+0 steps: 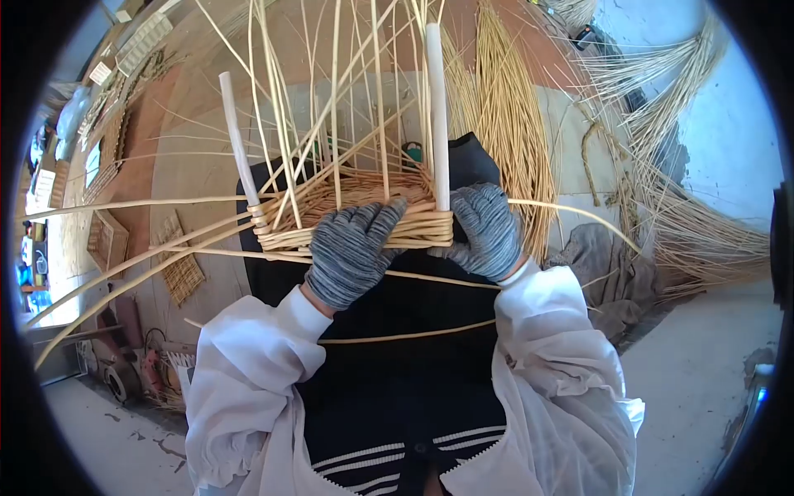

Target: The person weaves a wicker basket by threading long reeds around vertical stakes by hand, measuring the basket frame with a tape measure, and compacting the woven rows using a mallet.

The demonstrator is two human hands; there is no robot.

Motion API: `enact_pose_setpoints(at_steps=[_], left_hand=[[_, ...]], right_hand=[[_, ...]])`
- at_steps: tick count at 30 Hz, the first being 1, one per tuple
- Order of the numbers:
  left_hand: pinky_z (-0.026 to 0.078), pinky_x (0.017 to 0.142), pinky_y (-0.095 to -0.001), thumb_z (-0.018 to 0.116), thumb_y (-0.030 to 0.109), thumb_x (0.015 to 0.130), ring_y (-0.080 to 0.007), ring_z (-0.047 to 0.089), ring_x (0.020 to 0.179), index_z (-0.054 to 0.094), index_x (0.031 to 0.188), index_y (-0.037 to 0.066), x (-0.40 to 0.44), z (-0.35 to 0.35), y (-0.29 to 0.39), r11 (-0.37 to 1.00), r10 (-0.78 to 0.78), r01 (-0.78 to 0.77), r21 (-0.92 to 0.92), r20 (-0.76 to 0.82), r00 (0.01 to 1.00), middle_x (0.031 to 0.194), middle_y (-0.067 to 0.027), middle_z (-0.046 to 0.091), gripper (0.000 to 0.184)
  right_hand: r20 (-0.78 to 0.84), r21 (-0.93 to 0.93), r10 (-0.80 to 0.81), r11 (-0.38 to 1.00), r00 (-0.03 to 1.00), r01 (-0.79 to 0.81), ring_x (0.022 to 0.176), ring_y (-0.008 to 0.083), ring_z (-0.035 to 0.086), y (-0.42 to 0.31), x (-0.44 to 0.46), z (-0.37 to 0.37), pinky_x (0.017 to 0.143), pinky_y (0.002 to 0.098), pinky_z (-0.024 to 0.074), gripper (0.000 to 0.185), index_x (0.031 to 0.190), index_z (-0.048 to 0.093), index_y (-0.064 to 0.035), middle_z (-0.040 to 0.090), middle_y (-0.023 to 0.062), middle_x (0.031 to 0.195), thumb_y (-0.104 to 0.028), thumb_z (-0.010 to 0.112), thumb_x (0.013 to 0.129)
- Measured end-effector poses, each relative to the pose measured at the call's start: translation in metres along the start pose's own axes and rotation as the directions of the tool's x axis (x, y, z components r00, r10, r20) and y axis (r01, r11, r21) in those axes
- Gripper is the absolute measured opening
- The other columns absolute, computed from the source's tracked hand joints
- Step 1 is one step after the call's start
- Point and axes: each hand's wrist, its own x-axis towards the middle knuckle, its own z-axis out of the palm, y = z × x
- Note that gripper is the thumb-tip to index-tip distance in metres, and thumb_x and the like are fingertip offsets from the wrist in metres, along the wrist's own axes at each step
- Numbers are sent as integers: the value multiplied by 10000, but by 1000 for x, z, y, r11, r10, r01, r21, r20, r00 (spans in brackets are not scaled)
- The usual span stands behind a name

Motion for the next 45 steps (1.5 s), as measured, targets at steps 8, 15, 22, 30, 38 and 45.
enact_pose_setpoints(at_steps=[8,15,22,30,38,45], left_hand=[[374,849,-448,721,272,573,-308,523,957,466,1222,79,15,-19,38,992,-30,33,123,-30,999,1088,-159,533,723],[406,733,-420,710,374,665,-309,545,794,385,1239,-58,22,38,30,986,45,-36,-161,56,997,940,-168,547,788],[407,713,-395,765,366,597,-286,529,730,390,1223,-80,21,36,29,978,-26,6,-207,-95,995,854,-142,542,855],[409,735,-410,779,354,539,-289,528,784,370,1269,-43,18,36,34,980,-46,42,-193,-17,999,888,-135,543,927],[420,712,-411,777,351,540,-281,538,784,360,1281,-48,17,40,34,973,-2,-5,-233,-31,1000,885,-139,548,939],[409,765,-400,568,227,737,-293,531,794,462,1131,-65,30,33,60,989,-134,134,-58,-4,991,871,-140,543,502]], right_hand=[[128,557,168,803,978,-211,938,305,537,14,3,-22,827,402,417,581,1059,518,24,551,167,972,-425,658,720],[663,744,515,-531,543,-406,378,42,253,7,91,12,320,203,224,332,666,434,-169,326,-90,518,-416,546,856],[261,813,469,365,844,-454,880,229,568,1,35,-37,784,363,468,320,1064,518,16,529,140,991,-249,531,886],[409,749,651,-640,640,171,888,262,560,9,-39,42,818,444,493,306,999,505,-49,554,93,939,-328,529,874],[324,946,716,-266,618,-187,1037,323,540,-44,-35,-19,837,419,490,322,988,513,-34,516,231,1116,-332,543,869],[188,552,618,576,763,-603,849,138,562,-87,-7,-46,714,232,464,226,1053,545,58,539,157,1156,-58,520,860]])
